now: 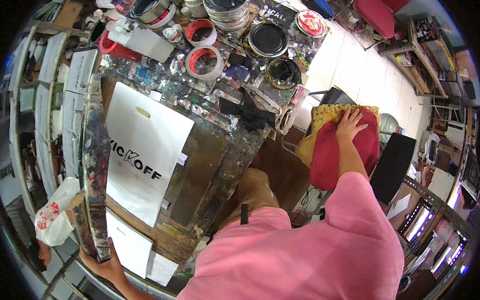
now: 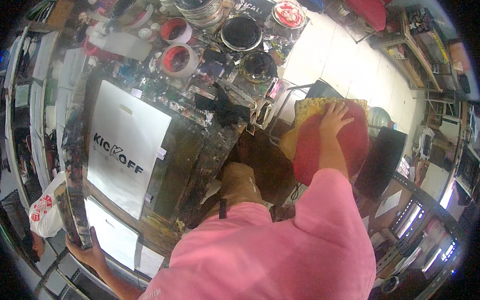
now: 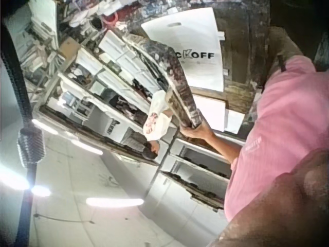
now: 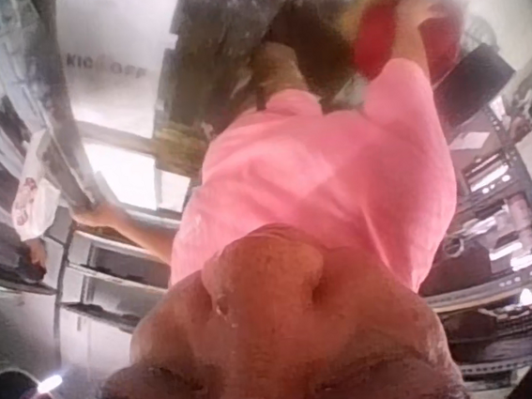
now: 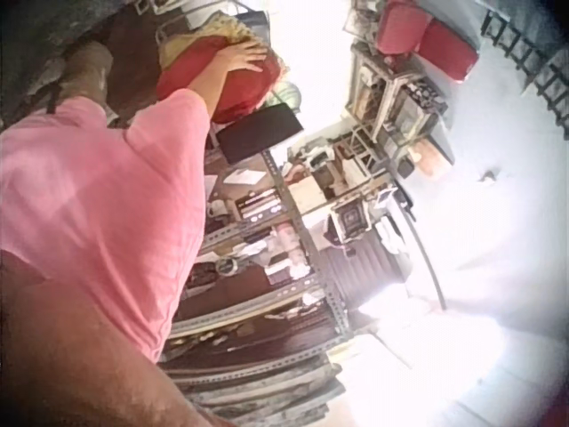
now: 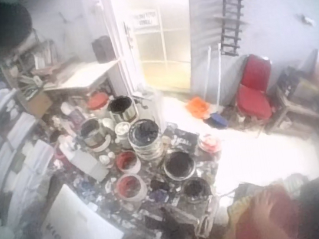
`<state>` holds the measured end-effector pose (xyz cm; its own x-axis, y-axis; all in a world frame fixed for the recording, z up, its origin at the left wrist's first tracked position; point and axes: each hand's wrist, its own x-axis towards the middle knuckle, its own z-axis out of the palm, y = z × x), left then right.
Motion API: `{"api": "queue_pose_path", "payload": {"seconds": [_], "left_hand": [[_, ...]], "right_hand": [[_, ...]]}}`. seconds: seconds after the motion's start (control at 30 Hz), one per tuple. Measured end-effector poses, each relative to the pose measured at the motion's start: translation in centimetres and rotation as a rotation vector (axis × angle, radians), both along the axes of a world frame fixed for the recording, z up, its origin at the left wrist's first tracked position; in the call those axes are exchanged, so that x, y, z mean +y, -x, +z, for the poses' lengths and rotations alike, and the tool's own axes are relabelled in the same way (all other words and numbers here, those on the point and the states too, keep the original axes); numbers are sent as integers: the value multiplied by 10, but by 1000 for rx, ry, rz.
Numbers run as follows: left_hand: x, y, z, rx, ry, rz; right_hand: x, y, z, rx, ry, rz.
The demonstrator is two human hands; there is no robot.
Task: The person performs screen printing on plastic bags by using a squeegee to spread ink across a mesh screen stencil, lifting the screen, and then moving the printed bags to a storage rack.
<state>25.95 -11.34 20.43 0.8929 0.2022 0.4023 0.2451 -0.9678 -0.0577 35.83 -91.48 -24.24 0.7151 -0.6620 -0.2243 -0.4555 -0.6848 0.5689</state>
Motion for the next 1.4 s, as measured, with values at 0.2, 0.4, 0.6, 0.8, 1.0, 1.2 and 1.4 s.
{"api": "queue_pose_path", "payload": {"seconds": [0.2, 0.4, 0.6, 0.8, 1.0, 1.2, 1.4], "left_hand": [[-12, -6, 1, -21, 3, -92], [-30, -9, 2, -62, 148, -98], [-29, 0, -1, -17, 139, -100], [-19, 1, 10, -74, 87, -188], [-29, 20, -3, -421, 106, -347], [-66, 95, -134, -44, 575, -158], [-53, 106, -247, 294, 491, 427]], "right_hand": [[64, -6, 68, -484, -234, -44], [225, -3, 257, -1120, -743, 380], [445, -13, 447, -1022, -1376, 1303], [629, -35, 469, -503, -1013, 1864], [649, -48, 457, -769, -942, 1905], [653, -58, 460, -859, -1056, 1961], [655, -57, 464, -862, -1079, 1929]]}}
